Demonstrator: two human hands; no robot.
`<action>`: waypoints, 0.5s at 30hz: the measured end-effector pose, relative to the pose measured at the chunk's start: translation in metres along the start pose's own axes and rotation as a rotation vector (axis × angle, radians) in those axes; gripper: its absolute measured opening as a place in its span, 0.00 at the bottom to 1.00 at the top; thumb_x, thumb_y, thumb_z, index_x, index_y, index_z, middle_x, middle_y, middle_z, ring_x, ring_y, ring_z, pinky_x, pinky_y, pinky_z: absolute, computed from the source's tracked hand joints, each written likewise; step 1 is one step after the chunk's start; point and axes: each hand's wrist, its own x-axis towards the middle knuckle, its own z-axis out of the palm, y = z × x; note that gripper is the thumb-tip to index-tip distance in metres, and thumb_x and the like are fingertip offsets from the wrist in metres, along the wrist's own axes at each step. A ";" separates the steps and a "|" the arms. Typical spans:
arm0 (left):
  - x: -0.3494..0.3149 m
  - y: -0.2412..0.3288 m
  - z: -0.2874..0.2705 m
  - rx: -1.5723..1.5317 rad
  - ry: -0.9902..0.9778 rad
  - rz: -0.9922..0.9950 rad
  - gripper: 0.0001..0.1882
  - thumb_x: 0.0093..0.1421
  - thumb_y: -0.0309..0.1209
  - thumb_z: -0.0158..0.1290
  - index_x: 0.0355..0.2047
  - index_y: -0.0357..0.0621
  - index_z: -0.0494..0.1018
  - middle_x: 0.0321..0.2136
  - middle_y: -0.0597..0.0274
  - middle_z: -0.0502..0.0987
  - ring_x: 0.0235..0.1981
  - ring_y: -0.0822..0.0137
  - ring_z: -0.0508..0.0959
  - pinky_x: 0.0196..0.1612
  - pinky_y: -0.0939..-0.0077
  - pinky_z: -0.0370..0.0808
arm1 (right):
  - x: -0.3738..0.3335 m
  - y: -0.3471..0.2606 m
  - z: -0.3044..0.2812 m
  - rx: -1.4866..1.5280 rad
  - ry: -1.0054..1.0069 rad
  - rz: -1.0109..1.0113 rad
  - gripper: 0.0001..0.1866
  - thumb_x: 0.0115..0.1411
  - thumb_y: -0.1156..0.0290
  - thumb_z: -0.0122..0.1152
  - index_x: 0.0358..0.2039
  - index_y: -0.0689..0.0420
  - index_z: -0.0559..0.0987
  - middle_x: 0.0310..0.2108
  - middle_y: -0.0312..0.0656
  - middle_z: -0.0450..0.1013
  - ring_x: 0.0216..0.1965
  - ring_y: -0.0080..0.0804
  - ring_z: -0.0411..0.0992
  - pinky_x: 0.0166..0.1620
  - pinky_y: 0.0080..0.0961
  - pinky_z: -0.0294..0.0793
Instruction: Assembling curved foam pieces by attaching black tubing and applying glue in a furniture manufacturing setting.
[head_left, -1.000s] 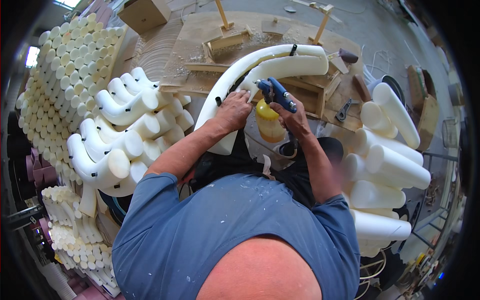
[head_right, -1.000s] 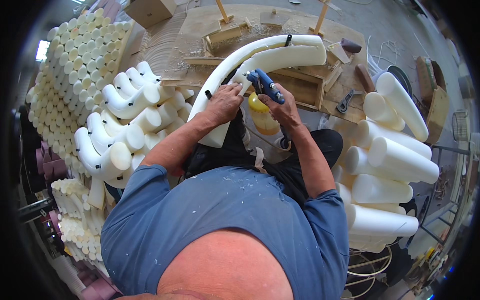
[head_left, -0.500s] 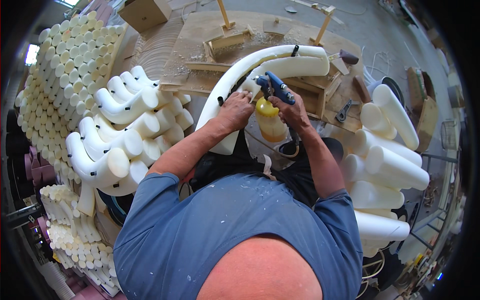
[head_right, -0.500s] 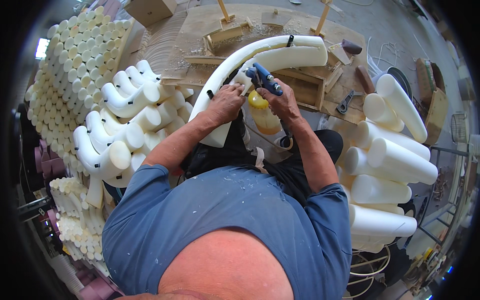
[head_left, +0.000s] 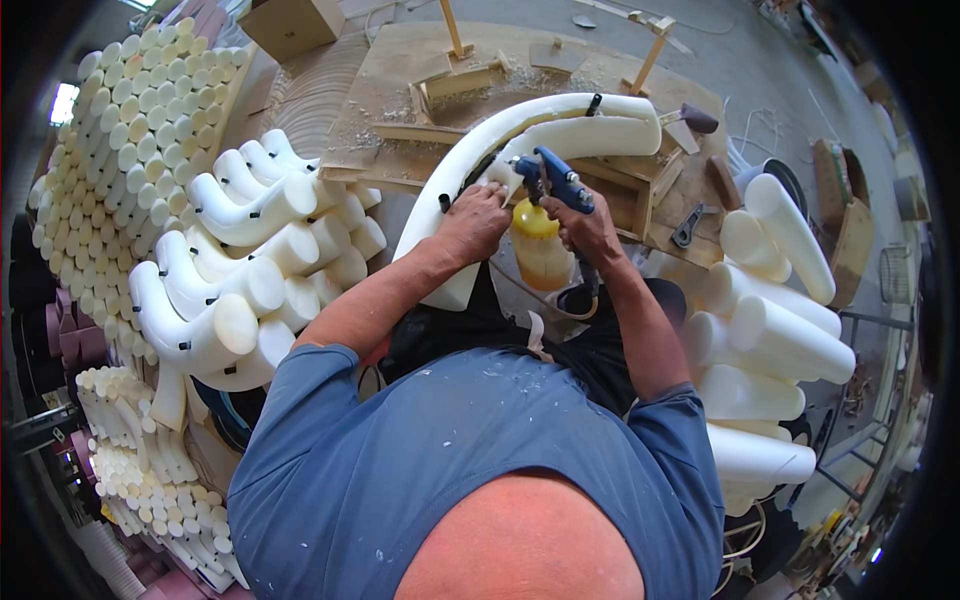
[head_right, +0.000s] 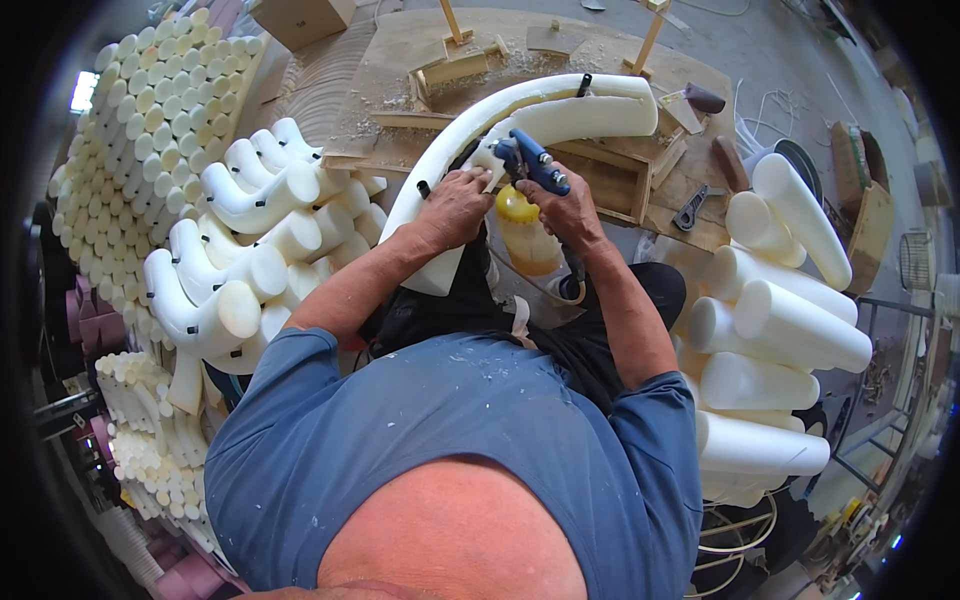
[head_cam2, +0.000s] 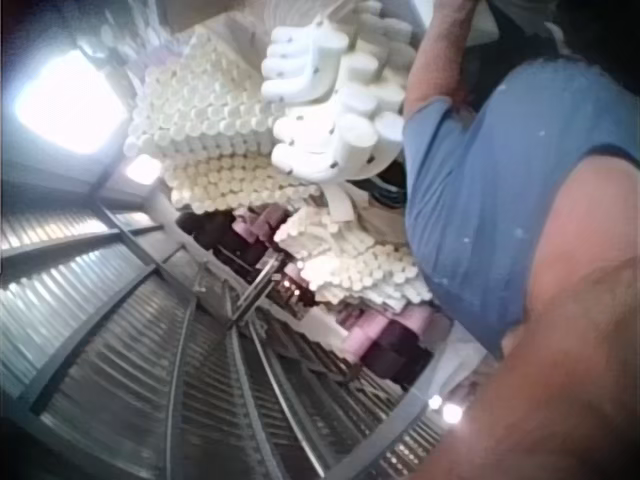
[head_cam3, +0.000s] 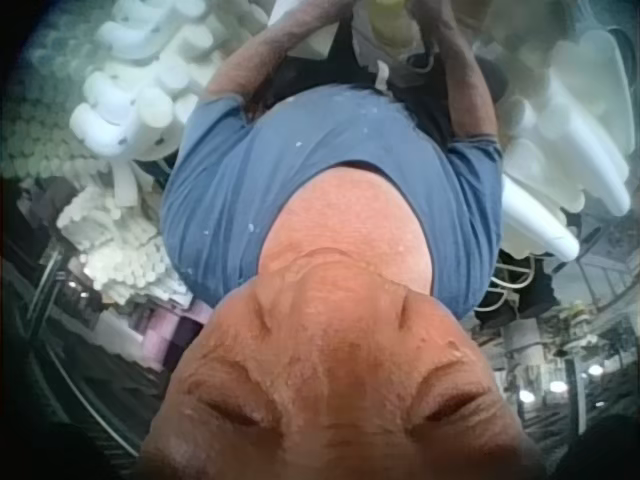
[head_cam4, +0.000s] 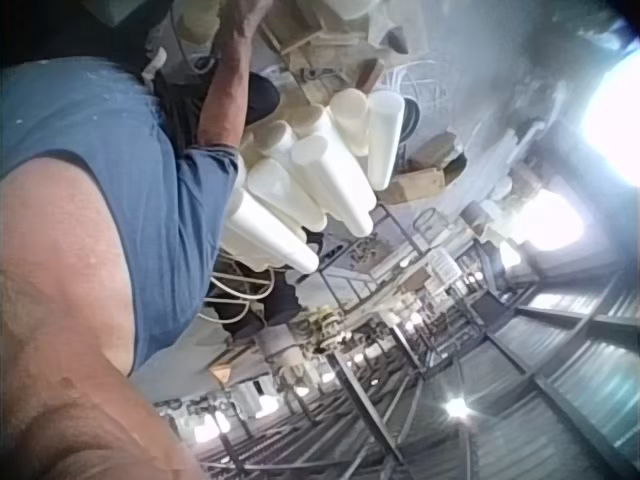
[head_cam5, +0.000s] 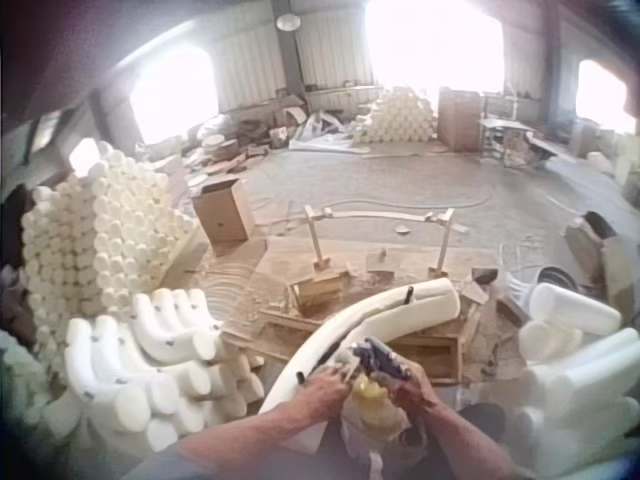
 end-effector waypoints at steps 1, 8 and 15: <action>0.001 0.000 0.002 0.001 0.000 0.003 0.14 0.54 0.23 0.54 0.41 0.42 0.83 0.59 0.46 0.75 0.64 0.53 0.71 0.67 0.61 0.63 | 0.002 0.004 -0.005 0.011 0.022 0.021 0.13 0.63 0.67 0.69 0.45 0.59 0.80 0.24 0.32 0.72 0.17 0.16 0.64 0.19 0.18 0.63; 0.003 0.003 -0.003 -0.021 0.019 0.020 0.13 0.52 0.22 0.55 0.37 0.39 0.84 0.54 0.45 0.77 0.61 0.52 0.72 0.64 0.61 0.66 | 0.000 -0.005 -0.003 -0.049 -0.058 0.025 0.13 0.62 0.67 0.69 0.44 0.60 0.80 0.23 0.32 0.72 0.17 0.16 0.64 0.19 0.20 0.63; -0.002 0.001 0.003 0.004 0.043 0.029 0.13 0.54 0.22 0.54 0.39 0.40 0.83 0.55 0.47 0.76 0.62 0.53 0.72 0.66 0.60 0.65 | 0.001 -0.012 -0.010 0.026 -0.075 0.088 0.11 0.61 0.66 0.70 0.34 0.59 0.78 0.19 0.31 0.69 0.15 0.16 0.64 0.18 0.18 0.61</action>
